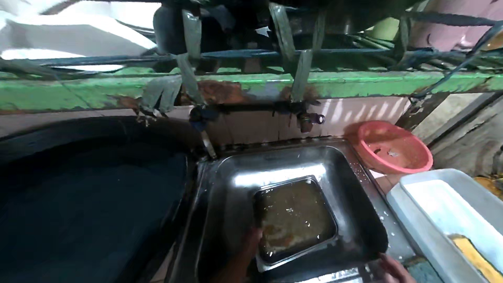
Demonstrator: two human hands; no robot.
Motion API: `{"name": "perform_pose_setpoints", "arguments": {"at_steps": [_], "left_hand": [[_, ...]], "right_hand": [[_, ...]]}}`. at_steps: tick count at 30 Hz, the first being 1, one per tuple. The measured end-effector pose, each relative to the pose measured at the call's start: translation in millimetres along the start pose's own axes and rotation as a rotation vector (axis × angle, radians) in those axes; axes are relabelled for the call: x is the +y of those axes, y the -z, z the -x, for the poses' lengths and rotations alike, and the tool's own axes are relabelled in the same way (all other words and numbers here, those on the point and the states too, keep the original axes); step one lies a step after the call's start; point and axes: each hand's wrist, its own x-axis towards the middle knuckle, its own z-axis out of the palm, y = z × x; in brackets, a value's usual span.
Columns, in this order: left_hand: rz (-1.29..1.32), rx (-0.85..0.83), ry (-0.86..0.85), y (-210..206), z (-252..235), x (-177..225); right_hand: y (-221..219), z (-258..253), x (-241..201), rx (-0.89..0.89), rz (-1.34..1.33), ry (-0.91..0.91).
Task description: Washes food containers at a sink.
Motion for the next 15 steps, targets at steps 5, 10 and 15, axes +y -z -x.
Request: {"name": "perform_pose_setpoints", "arguments": {"at_steps": [5,10,15], "left_hand": [[0.001,0.028,0.019,-4.9,-0.3,-7.9],[-0.010,0.039,0.037,-7.2,-3.9,-12.4],[-0.013,0.028,0.057,-4.3,-9.9,-12.4]], "right_hand": [[-8.4,-131.1,-70.2,0.009,-0.483,-0.212],[11.7,-254.3,-74.5,0.199,-0.950,-0.610],[15.5,-283.7,-67.2,0.351,-0.926,-0.588]]}}
